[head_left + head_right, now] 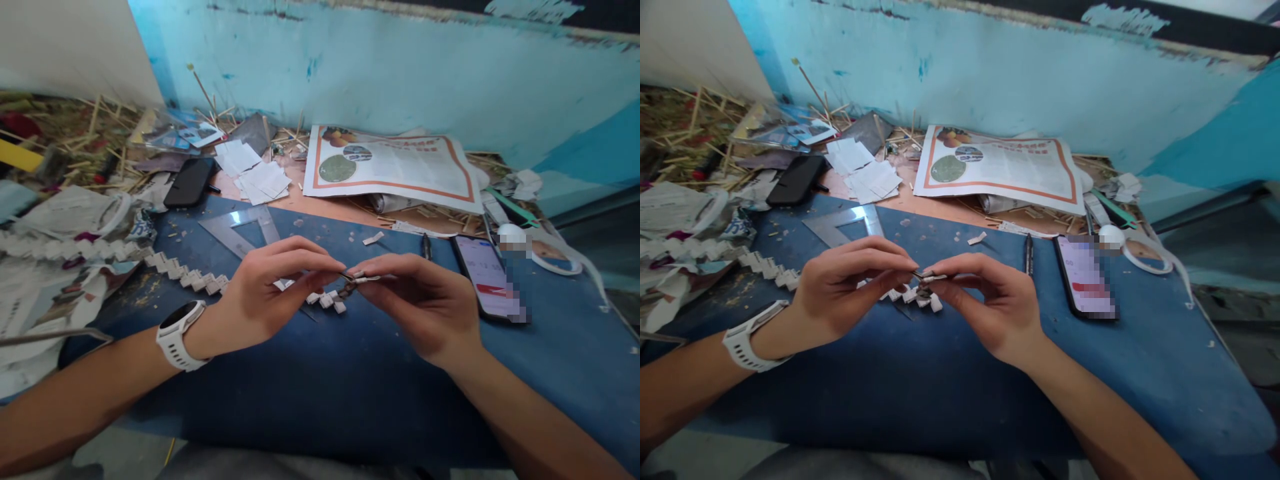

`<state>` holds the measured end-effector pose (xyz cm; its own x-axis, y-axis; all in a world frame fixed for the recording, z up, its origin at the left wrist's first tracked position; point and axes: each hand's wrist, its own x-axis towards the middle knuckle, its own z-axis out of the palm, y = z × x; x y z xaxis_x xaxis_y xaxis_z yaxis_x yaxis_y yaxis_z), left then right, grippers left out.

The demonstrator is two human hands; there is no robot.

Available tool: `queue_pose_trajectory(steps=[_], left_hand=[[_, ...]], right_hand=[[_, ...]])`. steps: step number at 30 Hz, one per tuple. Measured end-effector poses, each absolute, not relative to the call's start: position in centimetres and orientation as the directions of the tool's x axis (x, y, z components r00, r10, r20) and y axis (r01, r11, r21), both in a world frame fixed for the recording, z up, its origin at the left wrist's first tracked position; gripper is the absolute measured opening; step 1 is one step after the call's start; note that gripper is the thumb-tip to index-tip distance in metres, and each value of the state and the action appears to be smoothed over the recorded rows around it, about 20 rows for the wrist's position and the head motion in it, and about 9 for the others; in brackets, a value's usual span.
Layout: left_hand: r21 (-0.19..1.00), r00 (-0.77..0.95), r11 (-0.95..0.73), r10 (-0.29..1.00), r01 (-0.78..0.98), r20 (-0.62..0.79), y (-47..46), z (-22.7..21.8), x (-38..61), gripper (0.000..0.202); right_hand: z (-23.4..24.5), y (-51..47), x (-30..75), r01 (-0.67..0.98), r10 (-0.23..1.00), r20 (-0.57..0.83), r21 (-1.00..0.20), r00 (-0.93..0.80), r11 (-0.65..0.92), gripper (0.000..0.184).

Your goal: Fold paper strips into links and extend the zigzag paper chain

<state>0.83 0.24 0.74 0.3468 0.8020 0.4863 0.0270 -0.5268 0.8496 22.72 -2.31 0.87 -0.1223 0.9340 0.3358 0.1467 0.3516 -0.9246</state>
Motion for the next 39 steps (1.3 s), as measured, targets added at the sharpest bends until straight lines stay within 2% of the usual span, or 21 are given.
queue_pose_trajectory(steps=[3,7,12,17,25,29,31,36,39], left_hand=[[0.856,0.387,-0.514,0.780,-0.053,0.492,0.2,0.4,0.7,0.021],[0.878,0.450,-0.451,0.759,-0.158,0.471,0.1,0.1,0.8,0.020],[0.914,0.530,-0.373,0.748,-0.161,0.399,-0.2,0.4,0.7,0.015],[0.898,0.539,-0.427,0.735,-0.103,0.411,-0.2,0.4,0.7,0.014],[0.914,0.393,-0.404,0.835,-0.036,0.384,-0.3,0.5,1.3,0.007],[0.909,0.324,-0.417,0.859,-0.004,0.396,-0.4,0.4,1.4,0.008],[0.907,0.315,-0.422,0.860,-0.002,0.401,-0.4,0.3,1.4,0.009],[0.901,0.352,-0.433,0.838,-0.034,0.416,-0.3,0.1,1.3,0.014],[0.895,0.386,-0.446,0.821,-0.024,0.420,-0.2,0.1,1.2,0.015]], right_hand=[[1.4,-1.9,22.9,0.013,0.952,0.228,-0.972,-0.205,0.235,0.016],[1.5,-1.5,23.2,-0.117,0.946,0.118,-0.989,-0.302,0.086,0.018],[1.2,-1.1,23.4,-0.163,0.939,0.018,-0.986,-0.343,-0.040,0.027],[1.2,-1.0,23.3,-0.159,0.948,-0.049,-0.982,-0.313,-0.103,0.035],[0.9,-1.3,22.7,0.057,0.975,0.023,-0.998,-0.221,0.036,0.039],[1.0,-1.7,22.7,0.133,0.957,0.119,-0.978,-0.264,0.159,0.037],[0.9,-1.9,22.6,0.171,0.945,0.194,-0.954,-0.263,0.244,0.034],[0.2,-2.2,22.6,0.309,0.913,0.337,-0.864,-0.229,0.397,0.013],[-0.1,-2.4,22.7,0.335,0.906,0.365,-0.844,-0.214,0.419,0.023]])
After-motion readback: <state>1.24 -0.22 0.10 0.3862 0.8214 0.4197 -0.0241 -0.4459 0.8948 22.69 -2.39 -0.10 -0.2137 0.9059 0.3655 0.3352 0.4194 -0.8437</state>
